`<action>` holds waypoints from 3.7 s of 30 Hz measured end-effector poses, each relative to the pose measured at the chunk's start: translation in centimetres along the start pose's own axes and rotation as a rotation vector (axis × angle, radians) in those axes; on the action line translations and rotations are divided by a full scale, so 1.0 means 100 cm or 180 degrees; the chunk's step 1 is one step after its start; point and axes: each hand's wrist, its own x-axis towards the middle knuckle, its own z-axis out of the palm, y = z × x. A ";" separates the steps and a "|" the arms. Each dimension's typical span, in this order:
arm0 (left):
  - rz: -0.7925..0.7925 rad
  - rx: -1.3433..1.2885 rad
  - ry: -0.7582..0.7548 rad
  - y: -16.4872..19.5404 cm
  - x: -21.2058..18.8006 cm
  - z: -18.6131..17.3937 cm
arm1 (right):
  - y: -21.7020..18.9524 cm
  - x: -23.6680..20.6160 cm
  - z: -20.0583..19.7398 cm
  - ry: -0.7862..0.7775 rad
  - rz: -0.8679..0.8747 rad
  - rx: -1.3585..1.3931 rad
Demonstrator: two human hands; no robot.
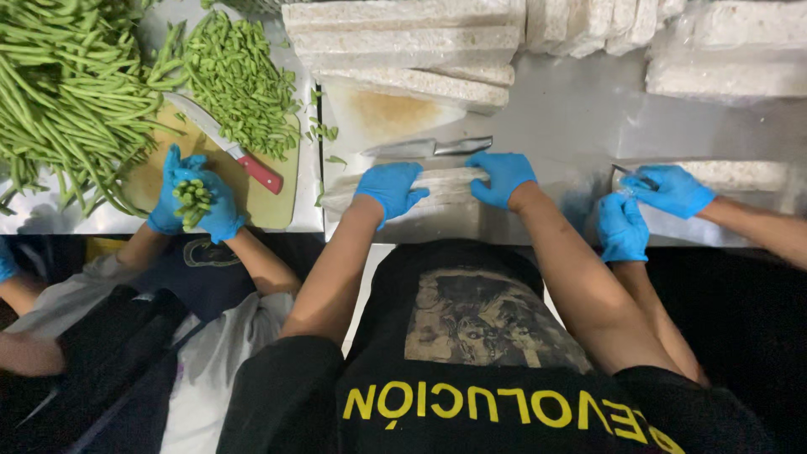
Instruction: The person cuts rectangular white food blocks into smaller pieces using a knife on a cutting board. The cut pieces are placed into a green basket. Another person chops green beans nearby.
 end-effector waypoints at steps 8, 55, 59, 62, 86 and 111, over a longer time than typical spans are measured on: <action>0.0762 0.0312 0.1567 0.002 -0.021 0.051 | -0.027 -0.039 0.026 0.1022 -0.0622 -0.0524; -0.0661 0.0503 0.0862 0.056 0.000 0.058 | -0.066 0.025 0.031 -0.0562 0.0166 -0.0861; -0.0255 0.0252 0.1316 0.053 -0.007 0.062 | -0.066 0.030 0.042 -0.0867 0.0071 -0.1519; -0.0250 0.0161 0.1244 0.050 -0.007 0.064 | -0.070 0.015 0.049 -0.0123 0.0040 -0.1136; -0.0381 0.0587 0.1174 0.008 -0.017 0.074 | 0.012 -0.021 0.018 -0.0342 -0.0278 -0.1505; 0.1343 0.0930 0.0288 -0.023 -0.015 0.034 | 0.002 -0.026 0.048 0.0176 -0.0903 -0.1178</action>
